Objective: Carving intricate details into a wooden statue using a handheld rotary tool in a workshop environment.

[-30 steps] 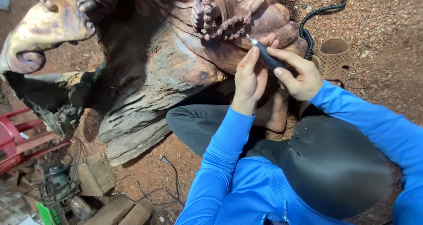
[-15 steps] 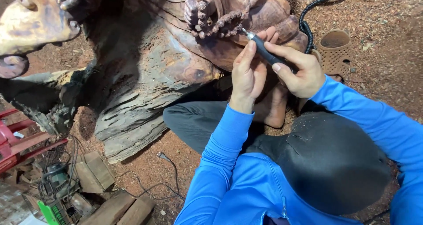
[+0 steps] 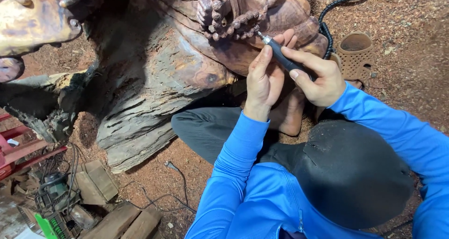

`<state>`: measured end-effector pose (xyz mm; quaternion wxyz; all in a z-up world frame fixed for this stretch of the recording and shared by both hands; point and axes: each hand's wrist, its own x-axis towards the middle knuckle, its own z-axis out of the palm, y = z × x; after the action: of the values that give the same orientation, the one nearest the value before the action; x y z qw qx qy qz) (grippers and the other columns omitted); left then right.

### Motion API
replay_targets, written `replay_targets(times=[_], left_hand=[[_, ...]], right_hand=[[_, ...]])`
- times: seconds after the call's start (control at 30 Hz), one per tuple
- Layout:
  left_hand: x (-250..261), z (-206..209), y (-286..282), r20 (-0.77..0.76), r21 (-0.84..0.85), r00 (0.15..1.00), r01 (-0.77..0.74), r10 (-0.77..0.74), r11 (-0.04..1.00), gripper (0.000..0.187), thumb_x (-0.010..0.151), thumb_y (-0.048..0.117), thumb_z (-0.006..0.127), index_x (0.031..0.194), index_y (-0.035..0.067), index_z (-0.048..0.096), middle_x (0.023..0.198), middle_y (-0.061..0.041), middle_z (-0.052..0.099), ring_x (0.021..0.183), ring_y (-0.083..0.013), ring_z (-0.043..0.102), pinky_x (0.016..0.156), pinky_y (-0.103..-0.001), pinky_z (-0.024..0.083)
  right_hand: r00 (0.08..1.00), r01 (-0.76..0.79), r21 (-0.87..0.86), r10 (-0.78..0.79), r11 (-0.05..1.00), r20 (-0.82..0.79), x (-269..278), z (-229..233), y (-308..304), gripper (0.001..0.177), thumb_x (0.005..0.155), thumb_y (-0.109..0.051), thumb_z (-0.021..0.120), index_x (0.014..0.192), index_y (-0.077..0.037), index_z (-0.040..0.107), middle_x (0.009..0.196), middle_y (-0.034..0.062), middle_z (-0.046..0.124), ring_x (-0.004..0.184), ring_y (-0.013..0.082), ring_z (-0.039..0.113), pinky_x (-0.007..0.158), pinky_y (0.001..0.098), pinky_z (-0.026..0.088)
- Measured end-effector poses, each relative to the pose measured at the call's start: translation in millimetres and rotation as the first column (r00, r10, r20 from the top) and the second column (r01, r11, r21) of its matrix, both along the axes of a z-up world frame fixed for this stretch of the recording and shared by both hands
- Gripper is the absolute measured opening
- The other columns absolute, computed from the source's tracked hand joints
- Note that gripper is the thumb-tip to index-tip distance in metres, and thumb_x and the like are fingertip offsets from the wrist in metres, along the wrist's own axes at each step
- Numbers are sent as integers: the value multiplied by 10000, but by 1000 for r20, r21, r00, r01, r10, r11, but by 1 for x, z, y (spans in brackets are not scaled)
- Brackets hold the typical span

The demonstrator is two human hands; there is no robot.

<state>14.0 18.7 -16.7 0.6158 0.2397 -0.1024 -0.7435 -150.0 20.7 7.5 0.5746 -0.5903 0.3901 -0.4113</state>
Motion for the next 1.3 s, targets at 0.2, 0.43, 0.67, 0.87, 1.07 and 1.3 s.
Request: replay_targets(times=[0.2, 0.43, 0.67, 0.87, 1.07, 1.3], left_hand=[[1, -4, 1, 3, -2, 1000, 15, -15, 1000, 333, 1164, 156, 540, 1396, -79, 582, 1500, -262, 524, 1437, -370, 467, 1277, -474, 335], [3, -5, 1, -32, 1, 999, 11, -11, 1000, 314, 1164, 138, 525, 1388, -75, 584, 1498, -271, 520, 1443, -376, 457, 1271, -474, 345], [2, -5, 0, -54, 6, 998, 13, -13, 1000, 321, 1178, 149, 495, 1396, -74, 566, 1488, -275, 525, 1429, -373, 473, 1263, -474, 354], [2, -2, -1, -21, 19, 1000, 11, -10, 1000, 315, 1165, 146, 527, 1380, -76, 584, 1466, -271, 546, 1407, -370, 493, 1254, -473, 354], [0, 0, -2, -2, 9, 1000, 22, -22, 1000, 310, 1164, 146, 538, 1380, -70, 591, 1461, -259, 558, 1408, -366, 495, 1254, -468, 362], [-1, 5, -4, 30, 14, 999, 16, -17, 1000, 312, 1166, 144, 544, 1372, -86, 589, 1418, -266, 588, 1363, -346, 540, 1235, -444, 385]], right_hand=[[1000, 1, 1, -1, 1000, 8, 1, 1, 1, 507, 920, 111, 547, 1426, 74, 547, 1299, 193, 666, 1057, 223, 648, 923, 268, 508], [1000, -10, -6, 10, 1000, 11, 2, 1, -1, 513, 919, 110, 549, 1430, 71, 541, 1302, 197, 668, 1045, 225, 655, 903, 267, 516], [1000, 0, -28, 0, 1000, -4, 4, 4, -3, 510, 911, 107, 544, 1420, 78, 542, 1365, 219, 646, 1110, 255, 662, 942, 287, 517], [1000, 0, -23, 0, 1000, -9, 2, 5, -3, 512, 911, 101, 543, 1423, 80, 537, 1383, 223, 638, 1150, 269, 660, 974, 296, 516], [1000, 9, -29, -9, 1000, -13, 0, 6, -3, 513, 909, 106, 550, 1421, 85, 537, 1365, 233, 647, 1129, 270, 667, 953, 299, 525], [1000, 7, 4, -7, 1000, -4, -1, 10, -5, 513, 922, 99, 535, 1435, 79, 526, 1376, 220, 630, 1160, 263, 641, 993, 301, 503]])
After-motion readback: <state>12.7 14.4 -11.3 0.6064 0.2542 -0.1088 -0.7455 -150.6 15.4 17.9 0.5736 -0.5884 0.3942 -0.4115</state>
